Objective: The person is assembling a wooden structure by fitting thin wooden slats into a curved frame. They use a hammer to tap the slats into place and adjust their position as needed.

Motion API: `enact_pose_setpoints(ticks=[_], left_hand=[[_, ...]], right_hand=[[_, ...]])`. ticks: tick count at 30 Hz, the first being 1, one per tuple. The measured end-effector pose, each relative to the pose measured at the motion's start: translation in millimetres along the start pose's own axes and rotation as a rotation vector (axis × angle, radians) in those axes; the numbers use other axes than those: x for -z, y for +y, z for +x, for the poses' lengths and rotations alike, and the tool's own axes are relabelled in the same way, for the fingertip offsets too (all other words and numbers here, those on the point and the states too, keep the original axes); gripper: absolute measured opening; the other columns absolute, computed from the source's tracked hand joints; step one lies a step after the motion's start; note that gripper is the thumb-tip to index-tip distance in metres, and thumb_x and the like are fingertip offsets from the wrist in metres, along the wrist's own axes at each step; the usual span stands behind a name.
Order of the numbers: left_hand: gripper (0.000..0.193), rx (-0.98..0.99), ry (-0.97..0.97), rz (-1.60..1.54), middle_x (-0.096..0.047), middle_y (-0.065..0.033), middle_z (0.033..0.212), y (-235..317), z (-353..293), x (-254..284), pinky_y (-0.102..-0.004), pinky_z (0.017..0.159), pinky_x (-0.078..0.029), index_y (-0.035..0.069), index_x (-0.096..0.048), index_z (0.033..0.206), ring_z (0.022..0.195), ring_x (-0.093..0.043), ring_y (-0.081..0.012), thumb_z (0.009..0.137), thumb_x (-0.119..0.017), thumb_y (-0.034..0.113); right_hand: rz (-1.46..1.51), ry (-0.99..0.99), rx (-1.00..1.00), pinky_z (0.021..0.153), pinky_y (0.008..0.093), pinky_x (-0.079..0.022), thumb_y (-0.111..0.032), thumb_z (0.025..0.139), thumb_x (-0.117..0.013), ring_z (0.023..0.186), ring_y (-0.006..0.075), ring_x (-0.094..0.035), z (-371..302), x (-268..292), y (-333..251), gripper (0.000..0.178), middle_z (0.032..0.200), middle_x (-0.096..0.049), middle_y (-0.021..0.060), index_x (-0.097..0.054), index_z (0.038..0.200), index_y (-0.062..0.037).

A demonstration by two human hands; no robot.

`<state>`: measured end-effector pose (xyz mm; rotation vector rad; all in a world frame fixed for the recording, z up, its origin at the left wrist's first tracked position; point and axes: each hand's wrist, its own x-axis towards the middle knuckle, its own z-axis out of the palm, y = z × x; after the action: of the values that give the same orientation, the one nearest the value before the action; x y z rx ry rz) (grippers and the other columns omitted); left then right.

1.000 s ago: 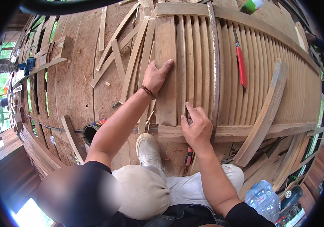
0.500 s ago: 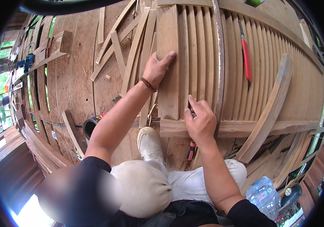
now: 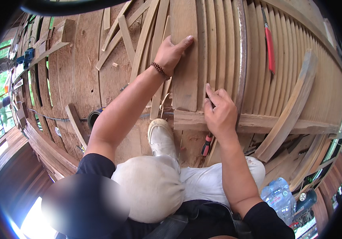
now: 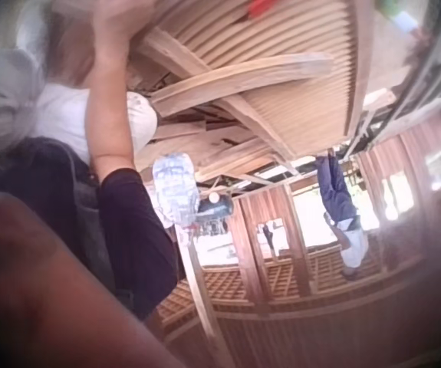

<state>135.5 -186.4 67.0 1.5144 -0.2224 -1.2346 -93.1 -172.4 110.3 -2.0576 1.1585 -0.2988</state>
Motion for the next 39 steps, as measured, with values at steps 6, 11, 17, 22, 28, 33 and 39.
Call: enact_pose_setpoints(ticks=[6, 11, 17, 22, 28, 33, 39], left_hand=[[0.064, 0.038, -0.038, 0.048, -0.068, -0.0175, 0.110, 7.0, -3.7, -0.4, -0.0357, 0.073, -0.064, -0.005, -0.054, 0.127, 0.094, -0.071, -0.0210, 0.092, -0.078, 0.044], [0.052, 0.044, 0.062, 0.027, -0.070, -0.0147, 0.107, 8.6, -8.0, -7.3, -0.0358, 0.076, -0.063, -0.003, -0.059, 0.121, 0.092, -0.071, -0.0199, 0.093, -0.078, 0.037], [0.047, 0.148, 0.031, -0.052, -0.072, -0.0138, 0.107, 11.7, -7.8, -4.6, -0.0359, 0.078, -0.062, -0.002, -0.061, 0.121, 0.091, -0.072, -0.0206, 0.093, -0.078, 0.032], [0.048, 0.123, 0.036, -0.065, -0.073, -0.0132, 0.105, 14.8, -10.2, -9.9, -0.0361, 0.077, -0.062, -0.002, -0.061, 0.121, 0.088, -0.072, -0.0206, 0.093, -0.078, 0.033], [0.050, 0.082, 0.049, -0.007, -0.072, -0.0142, 0.105, 10.9, -7.9, -8.3, -0.0374, 0.075, -0.062, -0.003, -0.058, 0.122, 0.087, -0.072, -0.0207, 0.094, -0.078, 0.033], [0.052, 0.055, 0.020, 0.003, -0.071, -0.0151, 0.105, 5.4, -4.2, -4.9, -0.0365, 0.073, -0.062, -0.004, -0.056, 0.121, 0.086, -0.071, -0.0207, 0.094, -0.077, 0.035], [0.056, 0.040, 0.053, 0.058, -0.070, -0.0164, 0.105, 4.0, -3.5, -6.9, -0.0365, 0.071, -0.062, -0.005, -0.054, 0.121, 0.085, -0.071, -0.0211, 0.093, -0.078, 0.037]], right_hand=[[-0.015, -0.023, 0.001, 0.073, 0.0444, -0.053, -0.005, 0.086, -0.066, 0.081, 0.0332, -0.067, -1.1, 1.1, -0.6, 0.039, 0.093, -0.063, 0.0102, -0.075, 0.124, -0.0115], [-0.032, -0.045, -0.005, 0.074, 0.0446, -0.053, -0.006, 0.087, -0.066, 0.082, 0.0333, -0.067, -0.4, 2.3, -0.6, 0.039, 0.093, -0.063, 0.0104, -0.074, 0.125, -0.0113], [-0.017, -0.056, -0.010, 0.074, 0.0449, -0.054, -0.007, 0.087, -0.066, 0.082, 0.0339, -0.066, 0.1, 3.9, 0.9, 0.039, 0.093, -0.063, 0.0107, -0.074, 0.125, -0.0117], [-0.045, -0.058, -0.006, 0.072, 0.0462, -0.054, -0.008, 0.088, -0.065, 0.081, 0.0352, -0.066, 1.9, 3.1, 1.2, 0.039, 0.092, -0.062, 0.0110, -0.074, 0.125, -0.0122], [-0.036, -0.047, -0.013, 0.072, 0.0470, -0.054, -0.009, 0.087, -0.065, 0.081, 0.0349, -0.066, 0.0, 2.7, -0.1, 0.039, 0.093, -0.062, 0.0099, -0.074, 0.125, -0.0143], [-0.010, -0.029, -0.020, 0.072, 0.0418, -0.051, -0.004, 0.087, -0.066, 0.078, 0.0329, -0.063, 0.4, 2.9, -5.8, 0.038, 0.087, -0.060, 0.0137, -0.073, 0.125, -0.0070], [-0.004, -0.028, -0.011, 0.073, 0.0430, -0.052, -0.005, 0.087, -0.065, 0.080, 0.0336, -0.064, -0.6, 2.2, -2.7, 0.038, 0.089, -0.061, 0.0130, -0.074, 0.124, -0.0072]])
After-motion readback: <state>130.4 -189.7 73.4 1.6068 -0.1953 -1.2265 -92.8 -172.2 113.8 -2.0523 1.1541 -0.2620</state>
